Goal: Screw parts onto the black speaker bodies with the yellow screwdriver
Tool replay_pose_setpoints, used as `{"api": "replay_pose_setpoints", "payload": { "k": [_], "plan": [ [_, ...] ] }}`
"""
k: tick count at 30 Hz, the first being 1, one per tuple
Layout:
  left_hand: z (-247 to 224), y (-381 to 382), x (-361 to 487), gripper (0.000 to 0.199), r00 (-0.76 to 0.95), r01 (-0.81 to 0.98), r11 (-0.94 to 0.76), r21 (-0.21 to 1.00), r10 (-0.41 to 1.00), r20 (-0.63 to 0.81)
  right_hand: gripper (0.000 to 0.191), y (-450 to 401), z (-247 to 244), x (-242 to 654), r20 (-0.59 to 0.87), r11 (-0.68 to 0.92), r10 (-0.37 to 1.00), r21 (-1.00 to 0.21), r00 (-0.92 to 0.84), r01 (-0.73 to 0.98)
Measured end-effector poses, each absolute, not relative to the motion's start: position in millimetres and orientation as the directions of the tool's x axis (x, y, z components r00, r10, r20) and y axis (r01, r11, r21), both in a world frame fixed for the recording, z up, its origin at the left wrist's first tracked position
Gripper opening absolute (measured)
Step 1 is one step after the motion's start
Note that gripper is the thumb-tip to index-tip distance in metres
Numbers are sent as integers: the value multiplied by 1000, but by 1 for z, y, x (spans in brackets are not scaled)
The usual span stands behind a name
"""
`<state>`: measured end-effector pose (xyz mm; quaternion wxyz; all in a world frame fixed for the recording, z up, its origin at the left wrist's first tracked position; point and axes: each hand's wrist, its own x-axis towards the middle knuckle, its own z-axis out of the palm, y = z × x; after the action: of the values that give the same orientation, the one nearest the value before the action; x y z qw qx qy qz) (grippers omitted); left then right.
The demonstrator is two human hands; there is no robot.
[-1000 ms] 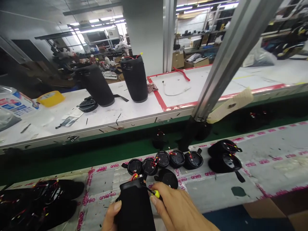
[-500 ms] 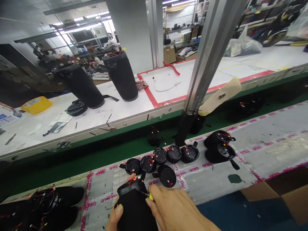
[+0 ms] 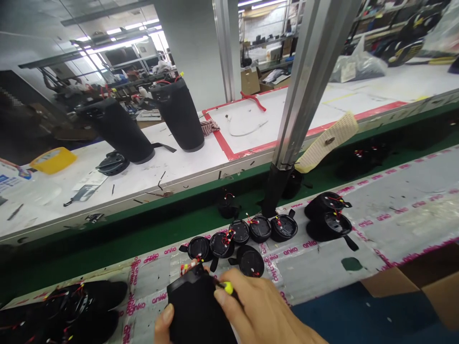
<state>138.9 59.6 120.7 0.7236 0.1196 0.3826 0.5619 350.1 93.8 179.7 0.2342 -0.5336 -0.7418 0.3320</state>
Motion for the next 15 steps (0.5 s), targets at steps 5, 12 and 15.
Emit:
{"api": "replay_pose_setpoints", "payload": {
  "k": [5,12,15],
  "plan": [
    [126,64,146,54,220,-871,348,348,908,-356,20,90,171,353,-291,-167,927,-887,-239,430],
    [143,89,161,64,26,-838,273,472,885,-465,60,93,153,337,-468,-496,772,-867,-430,53],
    [135,88,158,64,-126,-771,286,569,807,-577,70,92,155,333,-519,-478,830,-850,-202,221]
  ]
}}
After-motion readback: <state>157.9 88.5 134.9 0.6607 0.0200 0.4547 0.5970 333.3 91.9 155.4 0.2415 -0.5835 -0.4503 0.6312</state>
